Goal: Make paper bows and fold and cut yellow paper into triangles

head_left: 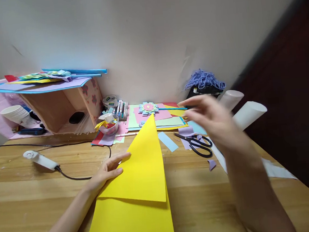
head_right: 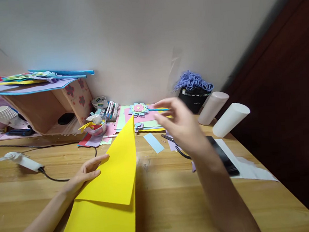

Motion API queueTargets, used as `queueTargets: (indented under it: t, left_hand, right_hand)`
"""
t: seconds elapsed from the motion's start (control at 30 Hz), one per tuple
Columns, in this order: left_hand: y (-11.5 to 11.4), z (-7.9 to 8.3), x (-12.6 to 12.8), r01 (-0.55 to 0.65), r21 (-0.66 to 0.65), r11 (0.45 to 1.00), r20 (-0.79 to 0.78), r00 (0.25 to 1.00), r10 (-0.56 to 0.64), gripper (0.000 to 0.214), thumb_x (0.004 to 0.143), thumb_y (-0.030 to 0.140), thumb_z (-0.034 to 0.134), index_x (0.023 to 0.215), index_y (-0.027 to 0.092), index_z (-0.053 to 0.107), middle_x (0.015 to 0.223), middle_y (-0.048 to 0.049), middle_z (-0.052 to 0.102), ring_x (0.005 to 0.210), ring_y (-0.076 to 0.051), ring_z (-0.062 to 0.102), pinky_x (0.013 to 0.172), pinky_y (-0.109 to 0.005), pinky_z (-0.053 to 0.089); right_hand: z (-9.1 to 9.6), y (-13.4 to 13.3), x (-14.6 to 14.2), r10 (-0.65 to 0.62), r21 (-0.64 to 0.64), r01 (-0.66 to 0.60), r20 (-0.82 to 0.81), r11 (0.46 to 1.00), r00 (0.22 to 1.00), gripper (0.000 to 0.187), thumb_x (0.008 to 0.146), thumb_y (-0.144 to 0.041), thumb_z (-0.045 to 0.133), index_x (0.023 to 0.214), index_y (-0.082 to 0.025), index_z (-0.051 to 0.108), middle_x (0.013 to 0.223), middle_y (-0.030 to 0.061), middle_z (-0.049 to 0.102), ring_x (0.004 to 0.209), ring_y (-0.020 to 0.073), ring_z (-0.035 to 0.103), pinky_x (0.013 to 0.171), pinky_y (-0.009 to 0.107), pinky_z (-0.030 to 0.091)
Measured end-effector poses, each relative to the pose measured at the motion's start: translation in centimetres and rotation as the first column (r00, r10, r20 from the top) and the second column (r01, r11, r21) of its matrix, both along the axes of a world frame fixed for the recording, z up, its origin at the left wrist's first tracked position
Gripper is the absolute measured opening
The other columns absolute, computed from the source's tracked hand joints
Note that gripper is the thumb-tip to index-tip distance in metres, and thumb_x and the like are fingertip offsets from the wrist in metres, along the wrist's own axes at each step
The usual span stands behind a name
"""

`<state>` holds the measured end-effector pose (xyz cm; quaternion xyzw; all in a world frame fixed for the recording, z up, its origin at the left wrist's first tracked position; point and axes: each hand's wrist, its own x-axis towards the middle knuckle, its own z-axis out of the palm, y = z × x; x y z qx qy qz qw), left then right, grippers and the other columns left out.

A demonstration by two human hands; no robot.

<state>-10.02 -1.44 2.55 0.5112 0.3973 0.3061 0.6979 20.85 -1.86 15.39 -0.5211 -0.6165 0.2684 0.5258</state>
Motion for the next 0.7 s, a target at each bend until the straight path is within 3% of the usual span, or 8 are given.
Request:
queueTargets:
  t: [0.07,0.13,0.2,0.23,0.33,0.47,0.57,0.7]
  left_hand:
    - [-0.3,-0.1,0.1,-0.041,-0.020,0.999,0.016,0.999,0.042,0.042,0.067,0.033,0.072,0.108,0.028,0.064,0.129,-0.0039,0.054,0.121,-0.030,0.046,0.094,-0.036,0.044]
    - [-0.7,0.1,0.6,-0.059,-0.025,0.998,-0.001,0.998,0.059,0.039,0.067,0.034,0.072,0.105,0.027,0.065,0.124,-0.0041,0.058,0.115,-0.028,0.052,0.089,-0.034,0.046]
    - [-0.8,0.9,1.3,-0.030,0.006,1.000,-0.059,0.998,0.030,0.033,0.069,0.035,0.070,0.101,0.026,0.066,0.118,-0.0043,0.062,0.106,-0.025,0.057,0.086,-0.034,0.047]
    - [-0.7,1.5,1.8,0.004,0.044,0.999,-0.104,0.995,0.000,0.030,0.071,0.035,0.068,0.099,0.024,0.067,0.114,-0.0050,0.063,0.102,-0.024,0.059,0.085,-0.033,0.047]
    - [0.3,4.0,3.4,0.158,0.248,0.956,-0.244,0.965,-0.096,0.020,0.073,0.035,0.066,0.079,0.016,0.067,0.094,-0.0079,0.066,0.092,-0.021,0.060,0.083,-0.032,0.046]
    - [2.1,7.8,7.0,-0.139,0.452,0.881,-0.152,0.961,0.230,0.030,0.070,0.037,0.068,0.090,0.018,0.057,0.100,-0.0062,0.063,0.089,-0.019,0.061,0.080,-0.032,0.048]
    - [2.7,9.9,9.8,-0.107,0.532,0.840,-0.136,0.968,0.210,0.028,0.076,0.040,0.061,0.092,0.017,0.057,0.093,-0.0052,0.064,0.082,-0.016,0.061,0.073,-0.028,0.047]
    - [2.8,10.6,11.5,-0.107,0.567,0.817,-0.125,0.969,0.214,0.027,0.078,0.042,0.058,0.081,0.015,0.060,0.079,-0.0028,0.063,0.072,-0.013,0.058,0.061,-0.022,0.044]
  right_hand:
    - [-0.3,0.9,-0.7,0.186,-0.196,-0.182,0.002,0.964,0.983,0.018,0.077,-0.032,0.064,0.091,-0.021,0.063,0.100,0.0048,0.063,0.083,0.0162,0.061,0.068,0.026,0.051]
    - [-1.0,1.8,-1.5,0.437,-0.341,-0.435,-0.076,0.833,0.896,0.021,0.077,-0.038,0.061,0.085,-0.018,0.065,0.088,0.0041,0.065,0.073,0.0151,0.062,0.063,0.025,0.051]
    - [-1.8,2.5,-2.1,0.546,-0.366,-0.551,-0.128,0.750,0.828,0.025,0.078,-0.041,0.058,0.082,-0.017,0.064,0.082,0.0035,0.064,0.069,0.0137,0.061,0.061,0.024,0.049]
    - [-2.2,2.6,-2.2,0.551,-0.370,-0.554,-0.125,0.746,0.825,0.026,0.078,-0.042,0.058,0.079,-0.016,0.064,0.078,0.0030,0.063,0.066,0.0128,0.059,0.059,0.023,0.047]
    - [-2.6,2.6,-2.3,0.482,-0.376,-0.451,-0.014,0.809,0.876,0.031,0.076,-0.043,0.059,0.063,-0.015,0.056,0.060,-0.0009,0.053,0.053,0.0093,0.049,0.047,0.021,0.038]
    - [-2.5,1.9,-2.4,0.383,-0.303,-0.322,0.169,0.897,0.908,0.042,0.073,-0.042,0.061,0.049,-0.017,0.037,0.051,-0.0059,0.032,0.047,0.0062,0.029,0.044,0.022,0.022]
    - [-2.4,1.4,-2.8,0.355,-0.289,-0.290,0.203,0.912,0.913,0.040,0.074,-0.041,0.059,0.051,-0.017,0.037,0.053,-0.0057,0.030,0.050,0.0072,0.028,0.046,0.023,0.021]
    - [-2.5,1.1,-3.1,0.311,-0.251,-0.249,0.251,0.935,0.917,0.036,0.076,-0.038,0.058,0.053,-0.017,0.040,0.055,-0.0051,0.032,0.052,0.0080,0.028,0.048,0.024,0.021]
